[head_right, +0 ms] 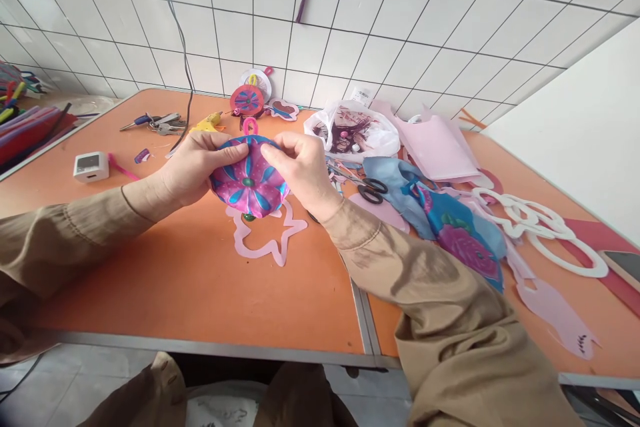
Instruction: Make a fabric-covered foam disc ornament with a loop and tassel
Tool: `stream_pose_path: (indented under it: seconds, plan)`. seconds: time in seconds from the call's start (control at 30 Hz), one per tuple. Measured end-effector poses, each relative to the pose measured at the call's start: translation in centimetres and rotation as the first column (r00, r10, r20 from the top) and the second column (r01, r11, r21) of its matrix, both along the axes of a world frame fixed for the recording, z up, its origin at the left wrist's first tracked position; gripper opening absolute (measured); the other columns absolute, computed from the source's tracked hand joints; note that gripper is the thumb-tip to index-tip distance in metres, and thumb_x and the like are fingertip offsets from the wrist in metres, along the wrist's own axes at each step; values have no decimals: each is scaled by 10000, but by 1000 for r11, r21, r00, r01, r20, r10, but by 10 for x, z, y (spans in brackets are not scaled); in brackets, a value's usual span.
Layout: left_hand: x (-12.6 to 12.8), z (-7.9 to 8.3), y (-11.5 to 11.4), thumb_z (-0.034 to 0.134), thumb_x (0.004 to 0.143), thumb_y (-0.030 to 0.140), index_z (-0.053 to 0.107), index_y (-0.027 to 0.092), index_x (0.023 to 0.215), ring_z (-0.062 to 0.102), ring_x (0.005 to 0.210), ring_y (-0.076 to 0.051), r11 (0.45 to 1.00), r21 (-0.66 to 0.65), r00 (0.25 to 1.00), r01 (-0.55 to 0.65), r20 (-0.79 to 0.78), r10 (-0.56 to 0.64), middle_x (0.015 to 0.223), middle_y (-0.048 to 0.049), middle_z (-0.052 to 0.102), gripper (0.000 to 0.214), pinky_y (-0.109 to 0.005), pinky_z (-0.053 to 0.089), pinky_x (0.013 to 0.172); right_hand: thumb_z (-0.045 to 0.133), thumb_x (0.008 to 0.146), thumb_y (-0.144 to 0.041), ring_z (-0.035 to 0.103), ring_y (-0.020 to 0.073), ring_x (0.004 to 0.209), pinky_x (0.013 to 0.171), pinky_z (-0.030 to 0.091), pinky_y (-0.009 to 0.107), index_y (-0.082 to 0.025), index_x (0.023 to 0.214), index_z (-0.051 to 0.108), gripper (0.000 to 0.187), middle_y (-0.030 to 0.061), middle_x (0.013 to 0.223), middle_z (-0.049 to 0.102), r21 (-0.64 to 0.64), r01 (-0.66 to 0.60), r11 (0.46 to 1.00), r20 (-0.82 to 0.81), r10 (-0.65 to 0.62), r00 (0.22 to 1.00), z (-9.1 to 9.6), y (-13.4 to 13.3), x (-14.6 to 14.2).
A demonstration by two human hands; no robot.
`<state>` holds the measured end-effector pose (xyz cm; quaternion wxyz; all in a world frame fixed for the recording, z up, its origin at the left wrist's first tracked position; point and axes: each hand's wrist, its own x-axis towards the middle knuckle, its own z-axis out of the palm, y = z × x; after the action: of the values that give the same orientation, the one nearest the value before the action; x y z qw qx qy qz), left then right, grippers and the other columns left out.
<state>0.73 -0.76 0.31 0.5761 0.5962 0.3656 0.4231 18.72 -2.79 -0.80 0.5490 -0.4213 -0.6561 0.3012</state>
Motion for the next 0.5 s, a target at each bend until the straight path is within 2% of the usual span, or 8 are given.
stream_pose_path:
  seconds: [0.2,0.37,0.5]
  plan:
    - [-1,1,1,751,802,240,612,143,553,516,416,-105,998,-63,999,-19,28,21,502,-12,604,301,-255,381,446,712,827,-479,314,113,534,491,234,295,-230,538,387,501,-21,562,349,-96,-27,995,-21,25,999,1,-1,0]
    - [-1,-2,4,797,742,282,604,151,511,465,390,-89,1000,-24,999,-5,52,6,463,-1,547,328,-237,315,395,689,793,-317,331,103,541,511,231,291,-219,538,423,381,-27,556,380,-119,-18,993,-13,16,1000,0,-1,-1]
    - [0,-3,4,792,719,270,607,154,485,463,388,-90,1000,-19,998,-13,56,14,457,-2,541,320,-234,308,383,676,817,-353,307,92,528,513,235,287,-215,551,438,383,-37,553,372,-127,-36,991,-23,34,999,-1,-1,0]
